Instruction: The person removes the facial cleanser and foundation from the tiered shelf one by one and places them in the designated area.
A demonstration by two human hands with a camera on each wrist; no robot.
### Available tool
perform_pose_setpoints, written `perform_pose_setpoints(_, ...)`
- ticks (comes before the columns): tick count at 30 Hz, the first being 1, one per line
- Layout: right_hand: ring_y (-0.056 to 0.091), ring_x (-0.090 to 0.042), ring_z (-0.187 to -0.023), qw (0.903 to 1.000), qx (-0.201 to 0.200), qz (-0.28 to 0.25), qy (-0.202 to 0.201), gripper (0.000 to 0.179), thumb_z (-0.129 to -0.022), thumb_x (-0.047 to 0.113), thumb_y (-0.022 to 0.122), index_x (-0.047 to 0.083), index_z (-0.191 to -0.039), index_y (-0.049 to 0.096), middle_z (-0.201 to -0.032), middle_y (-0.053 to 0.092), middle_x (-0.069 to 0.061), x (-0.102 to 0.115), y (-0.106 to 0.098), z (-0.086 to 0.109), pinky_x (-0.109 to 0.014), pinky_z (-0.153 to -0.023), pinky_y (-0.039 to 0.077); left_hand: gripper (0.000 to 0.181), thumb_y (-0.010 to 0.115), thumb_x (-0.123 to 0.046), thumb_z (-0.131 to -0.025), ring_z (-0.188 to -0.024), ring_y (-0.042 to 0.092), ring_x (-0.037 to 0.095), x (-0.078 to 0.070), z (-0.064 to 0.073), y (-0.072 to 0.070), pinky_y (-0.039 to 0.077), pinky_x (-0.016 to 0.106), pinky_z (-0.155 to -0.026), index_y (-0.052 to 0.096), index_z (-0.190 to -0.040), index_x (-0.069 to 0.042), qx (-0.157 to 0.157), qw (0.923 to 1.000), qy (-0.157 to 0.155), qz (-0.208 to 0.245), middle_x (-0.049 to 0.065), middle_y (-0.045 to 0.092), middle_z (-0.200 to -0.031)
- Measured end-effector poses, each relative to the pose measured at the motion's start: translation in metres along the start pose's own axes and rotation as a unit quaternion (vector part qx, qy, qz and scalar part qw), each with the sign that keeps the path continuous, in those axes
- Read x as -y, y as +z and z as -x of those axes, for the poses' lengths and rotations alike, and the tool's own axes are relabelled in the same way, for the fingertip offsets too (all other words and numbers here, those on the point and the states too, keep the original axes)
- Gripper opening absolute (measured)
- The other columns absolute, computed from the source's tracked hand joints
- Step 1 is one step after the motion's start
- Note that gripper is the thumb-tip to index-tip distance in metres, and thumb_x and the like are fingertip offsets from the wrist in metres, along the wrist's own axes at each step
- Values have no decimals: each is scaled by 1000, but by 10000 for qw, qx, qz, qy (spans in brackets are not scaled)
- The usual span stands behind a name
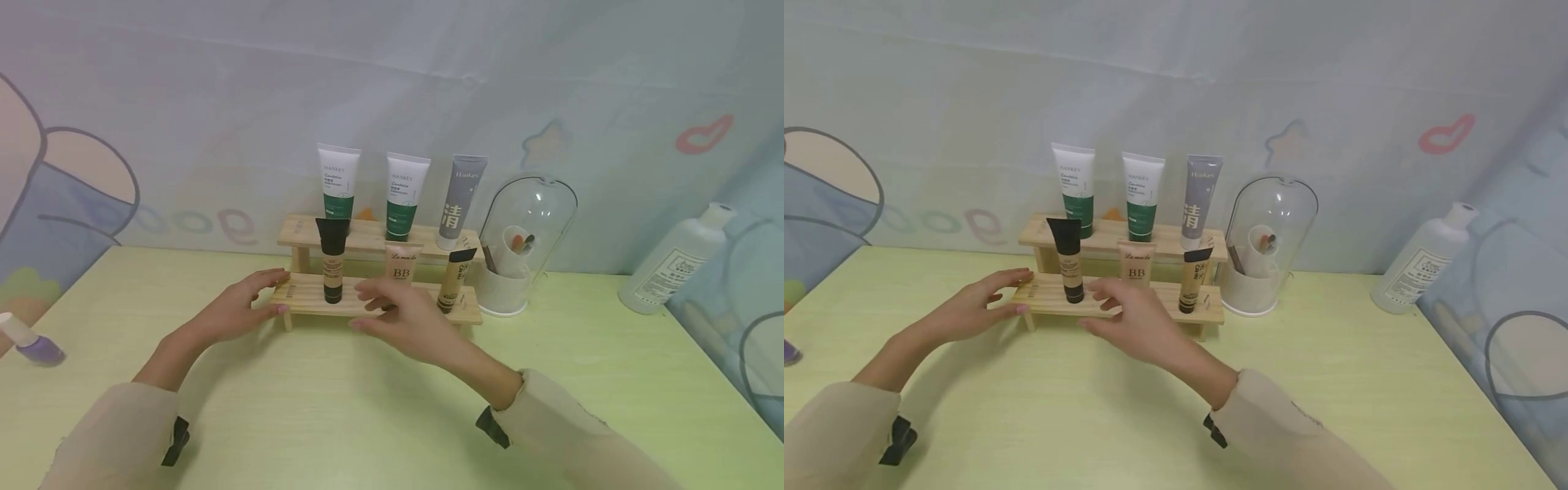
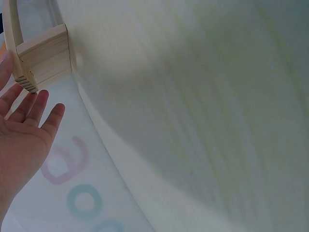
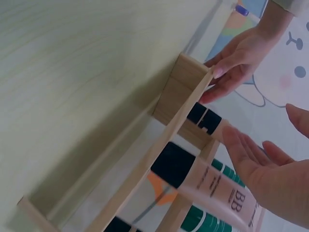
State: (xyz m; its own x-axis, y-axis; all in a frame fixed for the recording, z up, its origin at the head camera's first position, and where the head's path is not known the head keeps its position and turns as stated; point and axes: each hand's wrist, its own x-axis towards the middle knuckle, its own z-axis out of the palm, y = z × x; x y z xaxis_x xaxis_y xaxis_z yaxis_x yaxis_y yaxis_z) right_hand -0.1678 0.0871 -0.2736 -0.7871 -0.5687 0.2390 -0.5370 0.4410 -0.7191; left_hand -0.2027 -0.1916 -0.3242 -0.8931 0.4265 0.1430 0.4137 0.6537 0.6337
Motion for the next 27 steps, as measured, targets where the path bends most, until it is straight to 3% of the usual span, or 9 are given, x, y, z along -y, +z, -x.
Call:
perform_pose_setpoints(9, 60, -28, -97, 9972, -661, -66, 340, 43, -82, 10, 69, -2, -120, 54, -111, 59, -16, -3, 20, -18, -28, -79, 52, 56, 57, -22, -92, -123, 34, 42, 1, 0, 2, 31, 57, -98, 36, -135, 7, 29, 9997, -48, 240, 26, 29, -140)
perform_pose_setpoints(17, 59, -32, -98, 9942, -930, -313, 446, 44, -82, 6, 68, -7, -120, 50, -111, 56, -23, -8, 33, -27, -28, -79, 52, 55, 57, -21, -92, -123, 33, 43, 2, 1, 3, 30, 58, -97, 36, -135, 7, 29, 9993, -69, 363, 26, 27, -141)
perform_pose_setpoints(27, 61, -28, -98, 9899, -1227, -138, 700, 43, -84, 13, 67, -4, -120, 50, -110, 59, -18, -9, 40, -36, -29, -78, 52, 56, 57, -22, -92, -123, 34, 43, 2, 2, 3, 31, 59, -97, 36, -135, 7, 2, 9992, -90, 390, 25, 27, -141)
